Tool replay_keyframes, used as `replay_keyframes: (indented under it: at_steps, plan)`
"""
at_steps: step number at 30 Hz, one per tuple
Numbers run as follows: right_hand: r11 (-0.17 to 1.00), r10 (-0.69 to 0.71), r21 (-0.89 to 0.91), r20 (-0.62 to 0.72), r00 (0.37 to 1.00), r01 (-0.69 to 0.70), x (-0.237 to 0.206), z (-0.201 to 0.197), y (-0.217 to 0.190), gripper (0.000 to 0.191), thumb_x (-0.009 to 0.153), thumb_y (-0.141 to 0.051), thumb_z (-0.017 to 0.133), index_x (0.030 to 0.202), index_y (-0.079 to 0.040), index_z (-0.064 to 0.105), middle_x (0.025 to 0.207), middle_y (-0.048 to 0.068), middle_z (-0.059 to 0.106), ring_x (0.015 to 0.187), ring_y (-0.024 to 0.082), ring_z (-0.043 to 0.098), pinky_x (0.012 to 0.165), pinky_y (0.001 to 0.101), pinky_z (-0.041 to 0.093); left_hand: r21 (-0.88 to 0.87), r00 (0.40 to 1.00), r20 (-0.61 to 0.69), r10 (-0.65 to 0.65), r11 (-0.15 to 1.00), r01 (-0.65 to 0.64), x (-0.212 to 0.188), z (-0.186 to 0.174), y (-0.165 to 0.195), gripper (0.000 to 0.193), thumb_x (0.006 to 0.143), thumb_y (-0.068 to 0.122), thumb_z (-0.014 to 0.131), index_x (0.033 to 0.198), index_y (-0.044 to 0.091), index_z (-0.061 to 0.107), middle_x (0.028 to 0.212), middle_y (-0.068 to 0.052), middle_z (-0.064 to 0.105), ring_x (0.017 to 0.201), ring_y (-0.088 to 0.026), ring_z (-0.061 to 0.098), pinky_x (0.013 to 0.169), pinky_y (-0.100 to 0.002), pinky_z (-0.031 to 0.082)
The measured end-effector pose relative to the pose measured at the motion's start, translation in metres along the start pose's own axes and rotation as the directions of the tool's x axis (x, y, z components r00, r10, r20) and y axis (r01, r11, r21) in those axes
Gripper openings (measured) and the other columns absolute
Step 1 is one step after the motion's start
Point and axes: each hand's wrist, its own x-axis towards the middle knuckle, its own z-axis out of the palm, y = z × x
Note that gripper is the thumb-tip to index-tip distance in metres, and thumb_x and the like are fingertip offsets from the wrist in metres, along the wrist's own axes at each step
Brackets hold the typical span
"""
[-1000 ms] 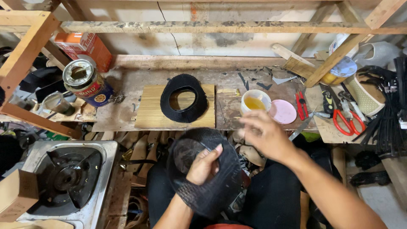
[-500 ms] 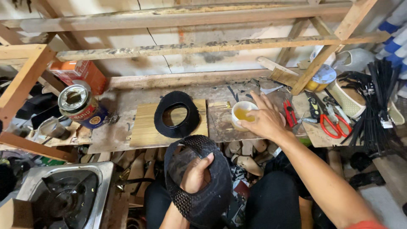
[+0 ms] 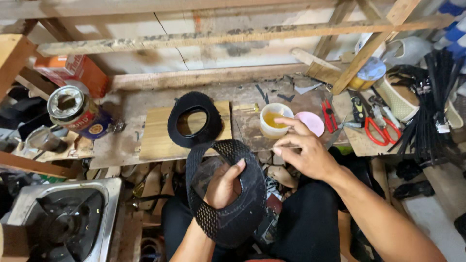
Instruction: The person applies a yellow liquid from a small cup onto the inner surface of a black shoe upper using their fingers. They repeatedly dip fingers into the cup and spread the liquid across the textured interior, then place the part on the workbench and repeat the process.
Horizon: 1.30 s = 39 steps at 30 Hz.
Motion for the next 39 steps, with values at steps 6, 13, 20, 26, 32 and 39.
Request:
replay_keyframes:
  at_steps: [6, 13, 20, 26, 32, 39]
  plan:
    - [0.984, -0.177, 0.011, -0.011, 0.984, 0.177, -0.026, 0.014, -0.034, 0.040, 0.082, -0.008, 0.073, 0.122, -0.009, 0.072, 0.156, 0.022, 0.043, 0.145, 0.037, 0.046, 0.117, 0.0442, 0.042, -0.004, 0.996, 0.091, -0.003, 1.000, 0.004, -0.005, 0.010, 0.002, 0.024, 0.104, 0.010, 0.053, 0.118, -0.005, 0.066, 0.105, -0.013, 0.073, 0.090, -0.021, 0.070, 0.083, -0.035, 0.057]
    - [0.908, -0.357, -0.236, -0.003, 0.934, 0.346, -0.030, 0.023, -0.031, 0.050, 0.078, 0.002, 0.073, 0.125, -0.016, 0.073, 0.158, 0.023, 0.037, 0.147, 0.041, 0.042, 0.121, 0.0473, 0.037, 0.038, 0.989, 0.132, -0.073, 0.997, 0.068, -0.012, 0.009, -0.002, 0.028, 0.107, 0.010, 0.055, 0.115, -0.015, 0.065, 0.106, -0.021, 0.073, 0.088, -0.025, 0.073, 0.081, -0.036, 0.058]
    - [0.934, -0.331, -0.124, 0.050, 0.942, 0.334, -0.034, 0.025, -0.029, 0.052, 0.072, 0.006, 0.071, 0.119, -0.017, 0.076, 0.157, 0.022, 0.041, 0.145, 0.040, 0.046, 0.119, 0.0462, 0.039, -0.066, 0.995, 0.006, 0.095, 0.993, -0.095, -0.016, 0.023, -0.003, 0.025, 0.092, -0.001, 0.056, 0.115, 0.000, 0.065, 0.109, -0.010, 0.073, 0.094, -0.019, 0.072, 0.087, -0.036, 0.058]
    - [0.913, -0.390, -0.147, -0.049, 0.920, 0.379, -0.034, 0.027, -0.031, 0.039, 0.082, -0.002, 0.080, 0.119, -0.014, 0.075, 0.152, 0.023, 0.044, 0.142, 0.039, 0.046, 0.117, 0.0440, 0.041, -0.060, 0.990, 0.133, 0.043, 0.998, -0.035, -0.017, 0.010, -0.003, 0.024, 0.101, 0.006, 0.056, 0.117, -0.008, 0.068, 0.110, -0.014, 0.074, 0.095, -0.020, 0.071, 0.089, -0.034, 0.055]
    - [0.945, -0.325, 0.018, -0.046, 0.944, 0.327, -0.037, 0.031, -0.041, 0.037, 0.085, 0.005, 0.070, 0.116, -0.015, 0.074, 0.152, 0.016, 0.050, 0.130, 0.029, 0.063, 0.110, 0.0368, 0.052, -0.089, 0.988, 0.043, 0.148, 0.986, -0.144, -0.007, -0.017, -0.009, 0.017, 0.108, 0.005, 0.058, 0.113, -0.009, 0.067, 0.107, -0.010, 0.072, 0.093, -0.017, 0.067, 0.083, -0.032, 0.052]
    - [0.867, 0.324, 0.328, 0.203, 0.924, -0.375, -0.036, 0.043, -0.045, 0.053, 0.080, -0.003, 0.078, 0.132, -0.006, 0.065, 0.125, 0.009, 0.059, 0.085, 0.013, 0.067, 0.071, 0.0286, 0.057, 0.200, 0.979, -0.122, -0.161, 0.963, 0.183, -0.013, -0.018, -0.011, 0.024, 0.093, 0.020, 0.053, 0.091, 0.010, 0.075, 0.084, 0.003, 0.071, 0.070, -0.005, 0.061, 0.064, -0.023, 0.049]
